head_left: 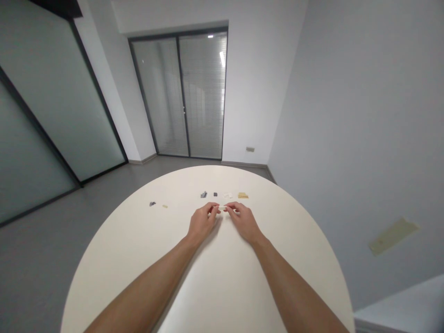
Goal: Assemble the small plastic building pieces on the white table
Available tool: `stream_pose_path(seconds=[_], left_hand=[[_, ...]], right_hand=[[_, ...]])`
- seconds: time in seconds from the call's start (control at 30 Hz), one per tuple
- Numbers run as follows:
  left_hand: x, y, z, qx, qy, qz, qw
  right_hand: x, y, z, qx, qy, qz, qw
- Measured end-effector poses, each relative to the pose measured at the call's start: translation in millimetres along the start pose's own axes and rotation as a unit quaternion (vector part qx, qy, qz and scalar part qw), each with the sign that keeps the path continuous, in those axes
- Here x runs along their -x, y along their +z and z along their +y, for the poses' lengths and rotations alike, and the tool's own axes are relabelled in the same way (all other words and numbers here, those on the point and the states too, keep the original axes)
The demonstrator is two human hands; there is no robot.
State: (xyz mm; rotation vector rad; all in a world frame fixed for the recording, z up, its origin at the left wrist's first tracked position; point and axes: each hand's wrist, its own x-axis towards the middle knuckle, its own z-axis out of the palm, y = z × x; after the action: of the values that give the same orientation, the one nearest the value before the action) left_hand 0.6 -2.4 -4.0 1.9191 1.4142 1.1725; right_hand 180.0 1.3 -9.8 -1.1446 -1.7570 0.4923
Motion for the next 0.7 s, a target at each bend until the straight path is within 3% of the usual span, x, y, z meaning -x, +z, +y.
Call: stream_pose_path(seconds=[0.3,0.7], left_hand=[[-0.4,0.0,-1.5,0.036,0.019,-0.015,0.999],[-3.0,2.6,-6.1,0.04,0.044,0.005,0.998]], right_hand=[[0.4,-1.1,-0.1,-0.008,-0.011,-0.003,1.0],[1.7,-1.0,-3.2,-0.007,0.009,0.005,1.0]])
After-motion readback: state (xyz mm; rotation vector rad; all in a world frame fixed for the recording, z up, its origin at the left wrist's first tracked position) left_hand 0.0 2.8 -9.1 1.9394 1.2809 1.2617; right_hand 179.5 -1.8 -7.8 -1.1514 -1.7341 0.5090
